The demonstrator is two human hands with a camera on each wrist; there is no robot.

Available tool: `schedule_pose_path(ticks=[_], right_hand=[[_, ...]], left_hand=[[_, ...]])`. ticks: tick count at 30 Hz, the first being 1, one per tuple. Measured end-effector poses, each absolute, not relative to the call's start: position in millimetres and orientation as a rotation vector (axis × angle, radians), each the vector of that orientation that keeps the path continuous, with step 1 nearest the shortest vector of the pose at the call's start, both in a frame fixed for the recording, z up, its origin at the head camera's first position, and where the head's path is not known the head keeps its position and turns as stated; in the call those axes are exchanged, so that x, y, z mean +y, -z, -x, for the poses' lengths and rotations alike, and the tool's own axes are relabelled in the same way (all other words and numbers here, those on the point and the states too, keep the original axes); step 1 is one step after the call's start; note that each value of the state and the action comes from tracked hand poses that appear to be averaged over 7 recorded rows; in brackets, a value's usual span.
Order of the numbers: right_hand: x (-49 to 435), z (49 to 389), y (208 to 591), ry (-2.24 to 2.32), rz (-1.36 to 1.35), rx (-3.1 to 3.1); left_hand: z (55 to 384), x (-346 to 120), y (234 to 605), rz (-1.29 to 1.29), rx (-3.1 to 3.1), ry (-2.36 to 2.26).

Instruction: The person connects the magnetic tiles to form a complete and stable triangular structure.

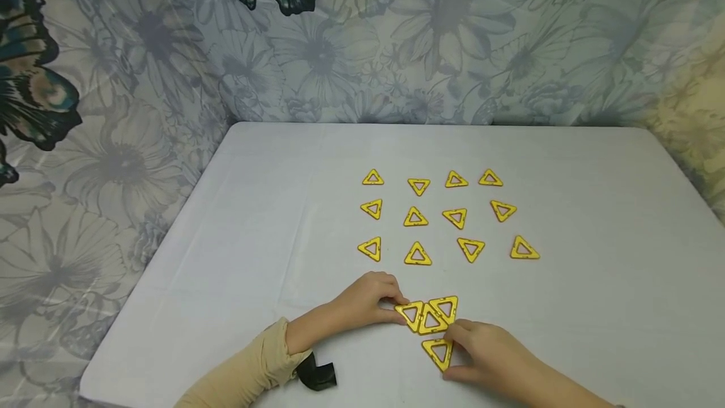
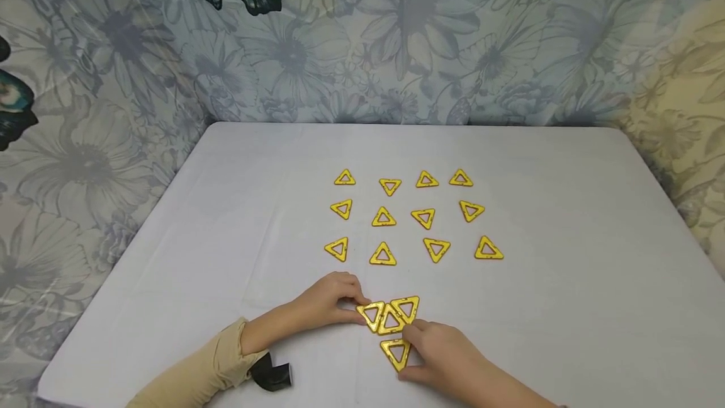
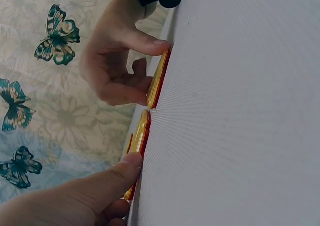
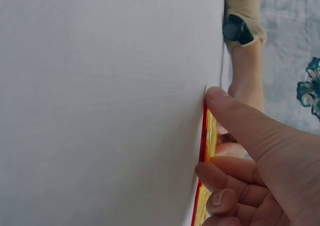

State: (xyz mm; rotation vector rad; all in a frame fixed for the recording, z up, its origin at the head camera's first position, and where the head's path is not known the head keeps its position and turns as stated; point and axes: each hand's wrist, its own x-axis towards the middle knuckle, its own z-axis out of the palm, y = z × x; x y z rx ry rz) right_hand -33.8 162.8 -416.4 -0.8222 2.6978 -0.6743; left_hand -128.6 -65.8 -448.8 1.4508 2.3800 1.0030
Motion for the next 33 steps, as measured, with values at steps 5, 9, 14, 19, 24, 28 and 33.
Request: schedule_pose_path(ticks=[5,9,14,19,24,28,33], right_hand=[[161.8,33.6,416.9,0.698,0.856,2.752],[160.6,33.7,417.6,0.687,0.828,2.771],[160.0,34.3,418.1,0.68,0.793,2.768],[160.3,34.8,418.4,0.706,0.809,2.767],[160.7,33.9,419.8,0.74,0.843,2.762],[159.8,33.2,420.3,0.736,0.873,2.766],[156.4,34.0,417.5,0.675,0.867,2.723]], left_hand=[[128.8,-65.7,449.4,-1.435,2.383,-0.996],[128.9,-65.6,450.1,-1.431,2.38,-0.995],[129.2,-65.8,450.0,-1.438,2.381,-0.992],[129.4,-65.9,449.9,-1.442,2.378,-0.996],[129.2,-65.7,449.7,-1.451,2.376,-0.989],[129.0,-65.7,449.0,-1.453,2.383,-0.972],[129.2,-65.6,449.3,-1.463,2.386,-0.969]])
